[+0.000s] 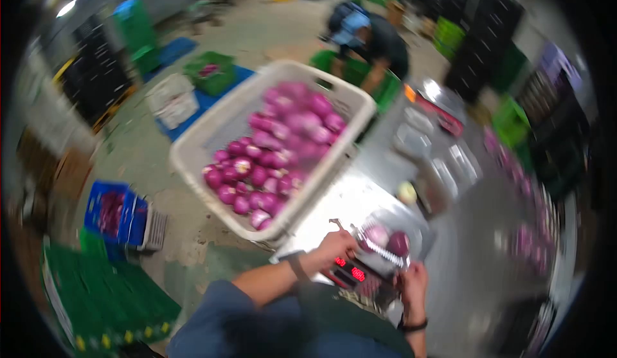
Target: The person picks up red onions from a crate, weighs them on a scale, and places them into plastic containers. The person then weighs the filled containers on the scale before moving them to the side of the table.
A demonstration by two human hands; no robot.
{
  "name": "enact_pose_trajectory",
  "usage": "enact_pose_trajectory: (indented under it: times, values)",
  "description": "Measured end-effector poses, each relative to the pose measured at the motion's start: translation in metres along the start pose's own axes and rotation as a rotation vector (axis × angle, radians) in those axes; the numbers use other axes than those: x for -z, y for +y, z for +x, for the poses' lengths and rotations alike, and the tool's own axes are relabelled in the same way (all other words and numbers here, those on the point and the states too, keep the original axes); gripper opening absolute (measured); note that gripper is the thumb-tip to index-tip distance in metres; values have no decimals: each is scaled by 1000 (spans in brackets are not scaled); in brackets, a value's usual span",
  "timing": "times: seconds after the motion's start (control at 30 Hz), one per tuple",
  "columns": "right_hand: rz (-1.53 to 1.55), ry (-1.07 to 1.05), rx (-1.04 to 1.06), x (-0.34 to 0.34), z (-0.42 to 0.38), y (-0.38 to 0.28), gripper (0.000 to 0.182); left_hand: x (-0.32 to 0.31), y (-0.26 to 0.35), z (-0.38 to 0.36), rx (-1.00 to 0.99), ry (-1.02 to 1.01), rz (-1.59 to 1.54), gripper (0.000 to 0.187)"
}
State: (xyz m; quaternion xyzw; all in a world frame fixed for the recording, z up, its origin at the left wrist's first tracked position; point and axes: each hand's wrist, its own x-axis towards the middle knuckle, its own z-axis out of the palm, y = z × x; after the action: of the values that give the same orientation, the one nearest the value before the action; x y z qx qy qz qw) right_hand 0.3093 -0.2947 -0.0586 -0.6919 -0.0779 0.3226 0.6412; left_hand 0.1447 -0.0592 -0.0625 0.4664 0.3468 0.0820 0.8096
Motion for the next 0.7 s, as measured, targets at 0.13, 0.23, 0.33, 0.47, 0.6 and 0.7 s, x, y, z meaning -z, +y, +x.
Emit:
enact_pose_trajectory:
  times: [0.13, 0.23, 0.33, 0.47, 0.6, 0.7]
  values:
    - [-48, 4, 9, 1, -1, -8, 15, 10, -3, 12, -38, -107, 73, 11]
    - [-37, 110, -13, 3, -14, -17, 36, 0, 26, -1, -109, 165, 86, 29]
    - [41, 210, -23, 22, -26, -11, 43, 5, 48, -5, -237, 272, 94, 36]
    - [29, 280, -87, 44, -33, 0, 40, 7, 50, 8, -344, 287, 53, 43]
    - [23, 301, -100, 51, -38, 3, 38, -25, 47, 6, -266, 210, 41, 45]
    - [2, 287, -74, 55, -36, 14, 35, -32, 18, 27, -242, 187, 398, 53]
